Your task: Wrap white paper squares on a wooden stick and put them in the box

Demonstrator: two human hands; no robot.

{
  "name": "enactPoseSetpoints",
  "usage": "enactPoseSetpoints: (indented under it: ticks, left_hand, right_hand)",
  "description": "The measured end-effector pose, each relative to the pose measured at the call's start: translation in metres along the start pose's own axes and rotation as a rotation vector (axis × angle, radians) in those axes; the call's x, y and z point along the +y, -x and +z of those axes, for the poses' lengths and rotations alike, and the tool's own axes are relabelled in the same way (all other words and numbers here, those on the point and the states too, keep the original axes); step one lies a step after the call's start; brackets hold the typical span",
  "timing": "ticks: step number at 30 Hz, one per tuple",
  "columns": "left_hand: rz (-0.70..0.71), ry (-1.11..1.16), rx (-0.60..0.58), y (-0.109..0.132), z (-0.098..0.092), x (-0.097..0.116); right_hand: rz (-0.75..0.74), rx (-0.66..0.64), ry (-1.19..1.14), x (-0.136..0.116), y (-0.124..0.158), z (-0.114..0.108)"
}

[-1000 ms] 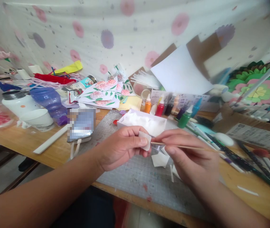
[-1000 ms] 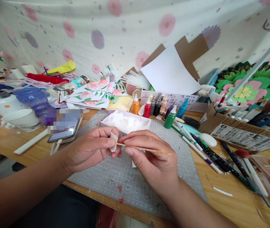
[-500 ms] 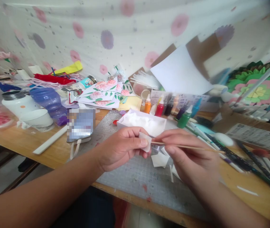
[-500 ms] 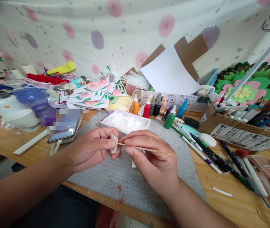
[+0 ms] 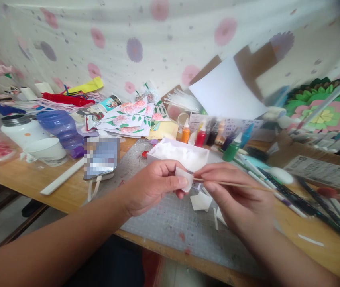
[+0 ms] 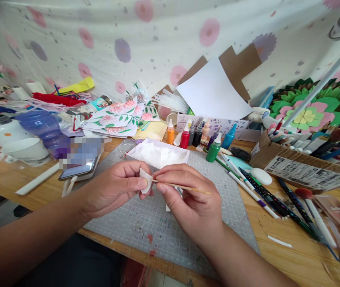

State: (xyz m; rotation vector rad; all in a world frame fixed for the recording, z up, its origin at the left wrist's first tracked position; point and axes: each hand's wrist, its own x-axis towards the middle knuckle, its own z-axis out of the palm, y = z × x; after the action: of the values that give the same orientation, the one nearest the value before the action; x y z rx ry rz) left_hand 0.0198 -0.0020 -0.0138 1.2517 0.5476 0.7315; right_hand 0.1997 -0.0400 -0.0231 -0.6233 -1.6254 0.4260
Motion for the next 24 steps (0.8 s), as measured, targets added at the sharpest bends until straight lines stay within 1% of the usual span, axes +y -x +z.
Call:
enactPoseSetpoints:
  ticks: [3,4,7,8,9,10,11,13,14,16,21,24]
  left_hand:
    - [0.031,-0.137,0.065,-0.002,0.000,-0.001]
    - [0.053,-0.198,0.116,-0.002,0.000,0.000]
    - [0.180,-0.421,0.352,-0.001,0.000,0.002]
    - [0.223,-0.490,0.405,0.001,0.000,0.004]
    - [0.252,-0.544,0.420,0.002,0.001,0.005]
    - [0.259,-0.577,0.395,0.004,0.002,0.007]
    - [0.245,-0.589,0.344,0.005,0.003,0.008]
    - [0.183,-0.568,0.247,0.007,0.005,0.009]
    - [0.148,-0.545,0.224,0.007,0.007,0.010]
    - [0.106,-0.509,0.226,0.007,0.009,0.009]
    - [0.070,-0.510,0.279,0.004,0.012,0.008]
    - [0.078,-0.486,0.342,0.000,0.005,0.005]
  right_hand:
    - [-0.004,0.005,0.038,0.000,0.001,0.000]
    - [-0.004,0.007,0.056,0.000,0.002,-0.001]
    - [-0.015,0.015,0.108,0.000,0.003,-0.001]
    - [-0.021,0.015,0.119,0.000,0.003,-0.001]
    - [-0.022,0.012,0.124,0.000,0.003,-0.001]
    - [-0.024,0.008,0.126,0.000,0.003,-0.001]
    - [-0.026,0.003,0.124,0.000,0.003,-0.001]
    - [-0.032,-0.015,0.118,0.000,0.002,-0.001]
    - [-0.036,-0.022,0.117,0.000,0.002,-0.001]
    - [-0.044,-0.028,0.121,0.001,0.002,0.000]
    - [-0.040,-0.029,0.148,0.002,0.002,0.000]
    - [-0.032,0.030,0.182,0.006,0.002,-0.001]
